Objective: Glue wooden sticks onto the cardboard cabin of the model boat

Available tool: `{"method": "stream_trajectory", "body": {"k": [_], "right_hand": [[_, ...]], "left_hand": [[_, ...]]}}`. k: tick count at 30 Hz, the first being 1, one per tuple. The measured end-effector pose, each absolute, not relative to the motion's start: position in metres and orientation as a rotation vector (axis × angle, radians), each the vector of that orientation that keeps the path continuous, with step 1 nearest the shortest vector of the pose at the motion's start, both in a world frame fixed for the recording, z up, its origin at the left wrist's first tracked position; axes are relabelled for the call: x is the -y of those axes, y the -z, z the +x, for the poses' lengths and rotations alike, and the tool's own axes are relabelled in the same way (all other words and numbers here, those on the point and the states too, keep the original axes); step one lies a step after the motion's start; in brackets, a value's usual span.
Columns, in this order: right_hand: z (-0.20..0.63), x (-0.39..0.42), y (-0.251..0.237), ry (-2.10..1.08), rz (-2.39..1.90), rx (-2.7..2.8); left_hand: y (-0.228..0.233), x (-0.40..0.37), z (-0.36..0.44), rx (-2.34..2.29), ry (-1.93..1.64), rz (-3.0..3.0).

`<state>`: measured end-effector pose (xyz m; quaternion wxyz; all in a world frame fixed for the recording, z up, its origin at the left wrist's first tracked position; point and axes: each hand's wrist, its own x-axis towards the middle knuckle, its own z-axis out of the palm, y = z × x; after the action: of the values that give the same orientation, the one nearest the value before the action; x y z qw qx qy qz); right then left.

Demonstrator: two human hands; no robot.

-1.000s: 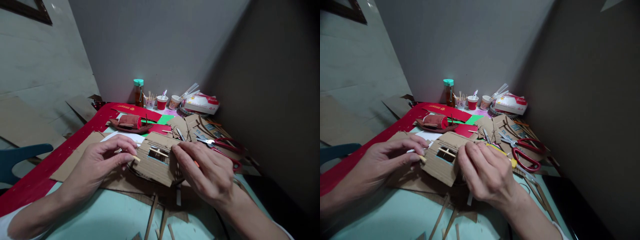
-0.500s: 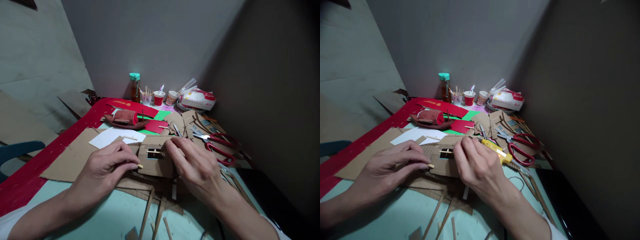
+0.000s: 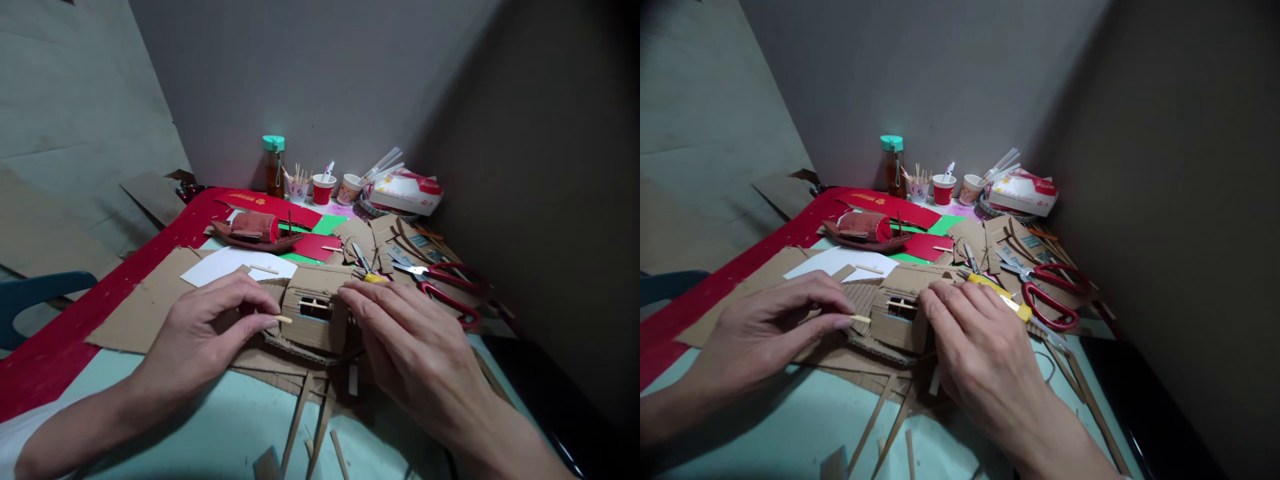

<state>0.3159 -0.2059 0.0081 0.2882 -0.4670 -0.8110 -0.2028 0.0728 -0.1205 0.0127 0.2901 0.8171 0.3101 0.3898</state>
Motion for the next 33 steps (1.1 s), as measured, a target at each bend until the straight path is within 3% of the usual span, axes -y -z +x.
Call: {"method": "stream_trajectory", "body": {"k": [4,15,33], "right_hand": [[0.316,0.211,-0.017,0.454,-1.192,1.914],[0.288,0.226,-0.024,-0.542,-1.117,1.481],[0.286,0.226,-0.027,-0.716,-1.202,1.519]], "left_hand": [[-0.012,0.125,0.074,-0.904,-1.019,1.989],[-0.016,0.149,0.090,-0.819,-0.848,1.663],[-0.019,0.159,0.103,-0.805,-0.694,1.383]]}}
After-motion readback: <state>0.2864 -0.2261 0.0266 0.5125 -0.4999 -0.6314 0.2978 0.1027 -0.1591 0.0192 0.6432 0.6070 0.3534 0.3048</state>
